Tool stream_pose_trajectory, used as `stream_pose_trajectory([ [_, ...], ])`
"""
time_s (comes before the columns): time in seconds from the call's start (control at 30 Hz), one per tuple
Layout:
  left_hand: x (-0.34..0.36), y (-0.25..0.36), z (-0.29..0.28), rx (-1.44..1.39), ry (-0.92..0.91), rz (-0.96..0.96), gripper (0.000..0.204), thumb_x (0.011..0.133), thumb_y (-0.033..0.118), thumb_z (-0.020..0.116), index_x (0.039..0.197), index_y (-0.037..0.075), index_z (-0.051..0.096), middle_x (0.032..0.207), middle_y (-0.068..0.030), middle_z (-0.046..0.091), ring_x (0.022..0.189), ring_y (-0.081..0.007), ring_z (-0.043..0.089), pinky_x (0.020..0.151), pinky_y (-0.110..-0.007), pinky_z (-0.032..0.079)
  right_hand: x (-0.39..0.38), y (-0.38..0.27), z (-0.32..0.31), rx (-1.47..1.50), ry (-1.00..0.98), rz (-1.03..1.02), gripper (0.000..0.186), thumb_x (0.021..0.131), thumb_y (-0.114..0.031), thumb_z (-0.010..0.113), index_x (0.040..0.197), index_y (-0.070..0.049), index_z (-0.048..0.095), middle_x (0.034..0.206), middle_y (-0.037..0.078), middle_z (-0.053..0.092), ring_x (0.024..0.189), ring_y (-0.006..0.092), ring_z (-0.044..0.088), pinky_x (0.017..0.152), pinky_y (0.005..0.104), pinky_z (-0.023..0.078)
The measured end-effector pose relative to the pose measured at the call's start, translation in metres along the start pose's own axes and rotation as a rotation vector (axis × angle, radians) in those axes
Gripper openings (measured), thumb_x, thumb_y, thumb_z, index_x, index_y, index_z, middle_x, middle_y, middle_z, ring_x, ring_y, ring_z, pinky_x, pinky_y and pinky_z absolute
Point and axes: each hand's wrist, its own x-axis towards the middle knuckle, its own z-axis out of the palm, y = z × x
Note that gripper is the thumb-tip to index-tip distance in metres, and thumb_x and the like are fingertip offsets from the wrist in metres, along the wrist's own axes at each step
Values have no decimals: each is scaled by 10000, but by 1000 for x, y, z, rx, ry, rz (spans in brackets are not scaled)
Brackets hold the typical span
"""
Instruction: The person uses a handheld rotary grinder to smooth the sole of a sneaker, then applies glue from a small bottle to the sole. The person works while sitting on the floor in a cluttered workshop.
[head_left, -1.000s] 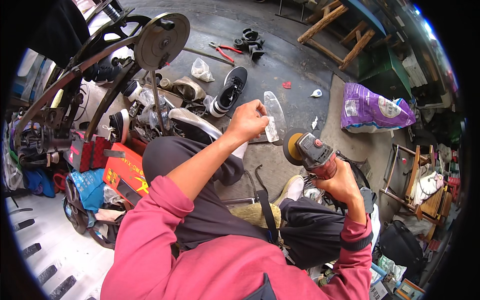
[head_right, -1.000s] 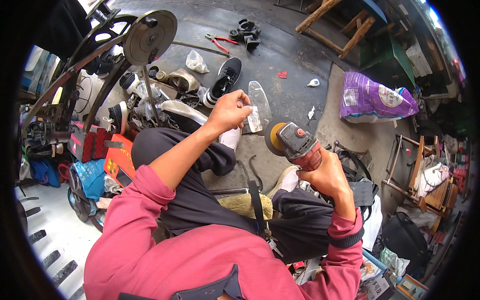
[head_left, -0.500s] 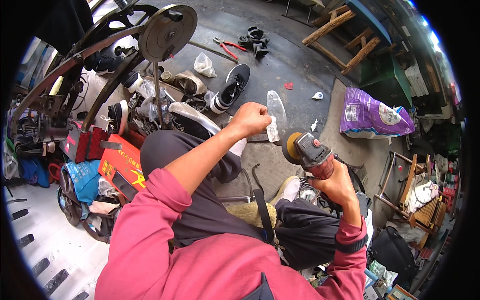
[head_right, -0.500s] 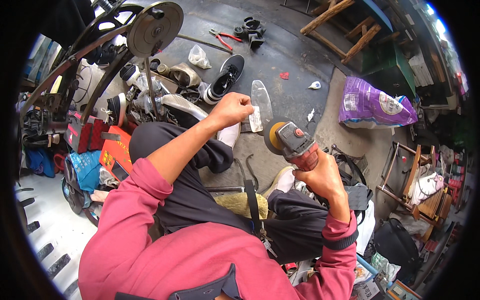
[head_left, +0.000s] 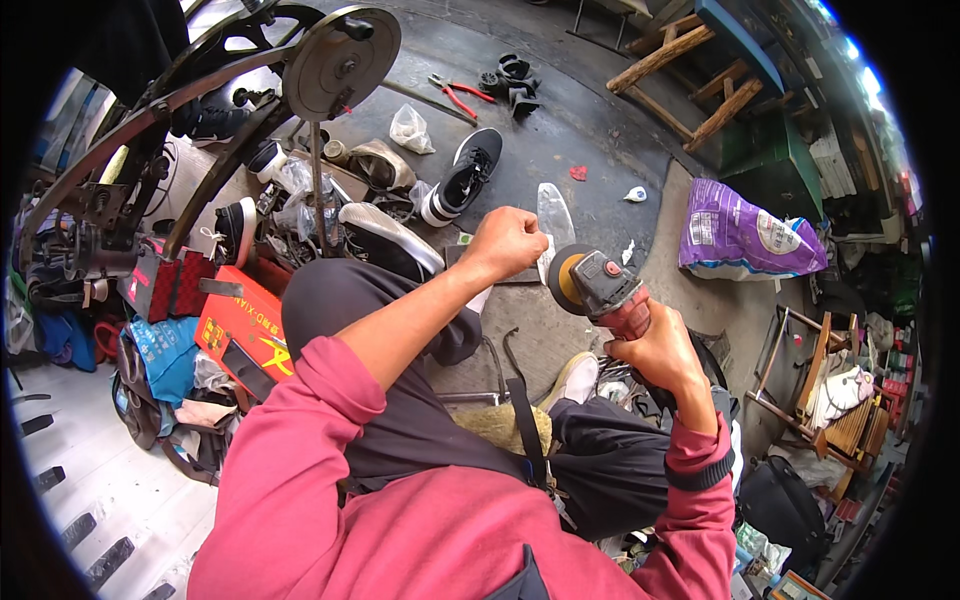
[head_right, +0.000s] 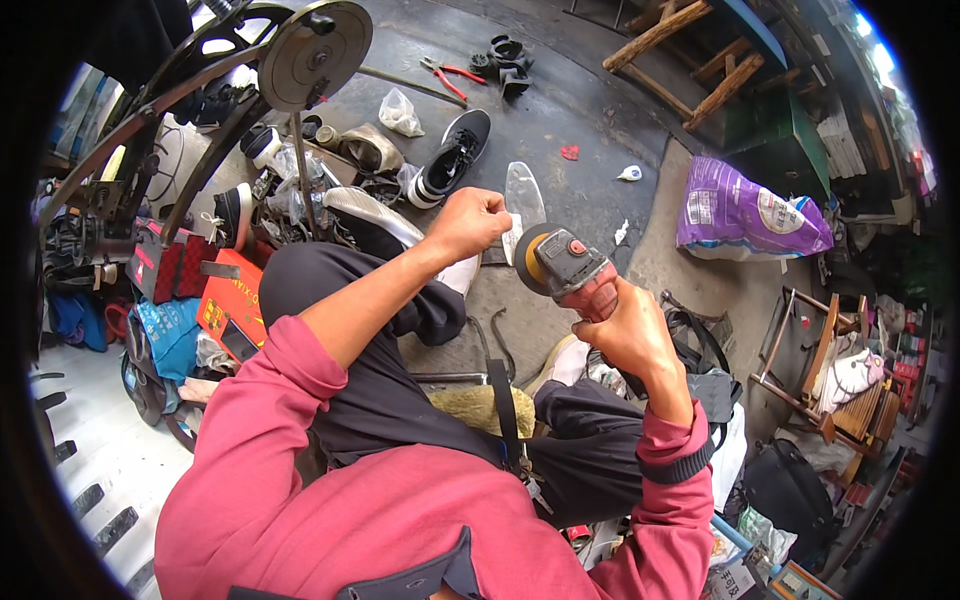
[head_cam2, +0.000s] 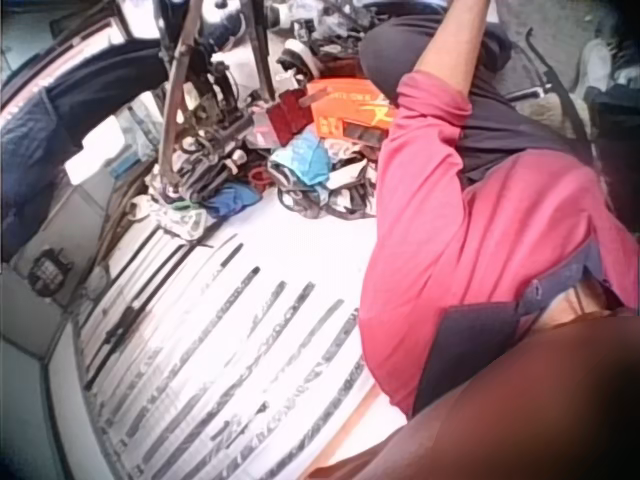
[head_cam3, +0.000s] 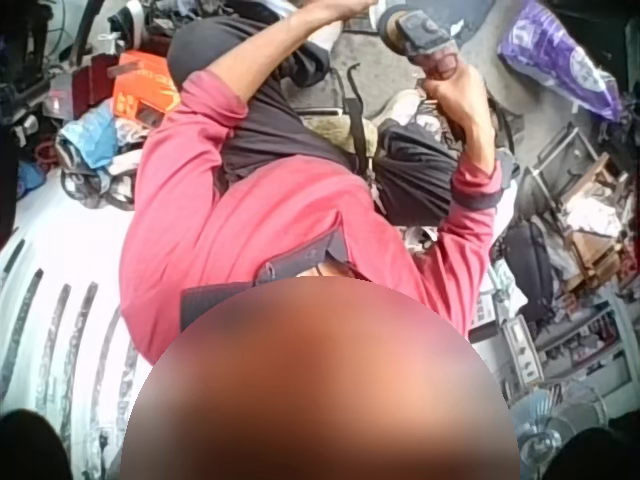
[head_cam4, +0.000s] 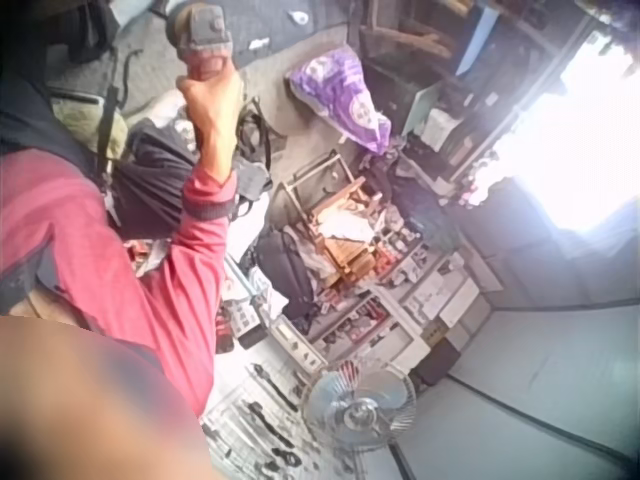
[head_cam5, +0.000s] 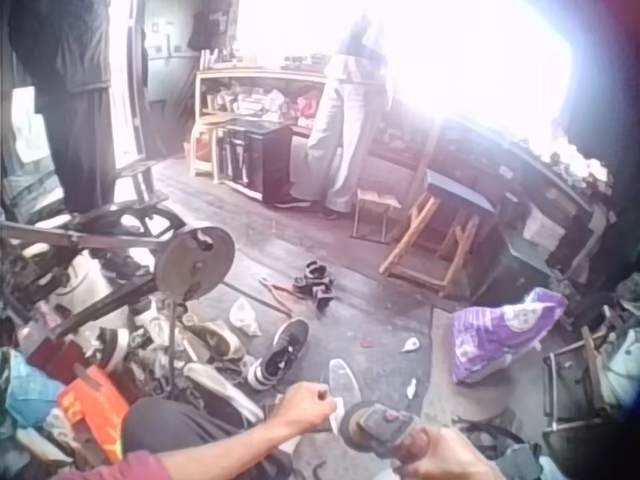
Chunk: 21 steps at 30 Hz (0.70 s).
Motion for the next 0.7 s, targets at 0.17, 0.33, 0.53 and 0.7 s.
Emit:
stream_pose_trajectory([
  [0.17, 1, 0, -1, 0, -18, -14, 229, 805, 170, 682, 685, -12, 612, 564, -45, 487, 574, -101, 456, 551, -352, 393, 5, 1, 1, -58, 4, 3, 374, 688, -179, 849, 975, 30, 735, 873, 185, 772, 846, 328, 770, 826, 404, 580],
  [0.33, 1, 1, -3, 22, -27, 5, 221, 810, 162, 675, 686, -11, 613, 564, -38, 490, 569, -97, 457, 543, -345, 386, -3, 3, -2, -129, -11, 20, 399, 675, -185, 850, 986, 31, 724, 879, 204, 764, 867, 346, 769, 828, 413, 580],
  [0.53, 0, -1, -2, -23, -34, -17, 217, 814, 155, 669, 687, -12, 611, 564, -45, 487, 560, -102, 460, 534, -344, 384, -21, 6, -7, -74, 0, 26, 421, 672, -207, 843, 994, 34, 718, 880, 218, 756, 870, 385, 759, 825, 432, 577],
  [0.7, 2, -1, -2, 54, -23, 18, 216, 808, 159, 675, 693, -14, 618, 566, -49, 504, 563, -105, 472, 539, -347, 393, -5, 7, -5, -120, 19, 11, 429, 667, -218, 838, 998, 29, 721, 873, 230, 751, 855, 400, 753, 813, 441, 573],
])
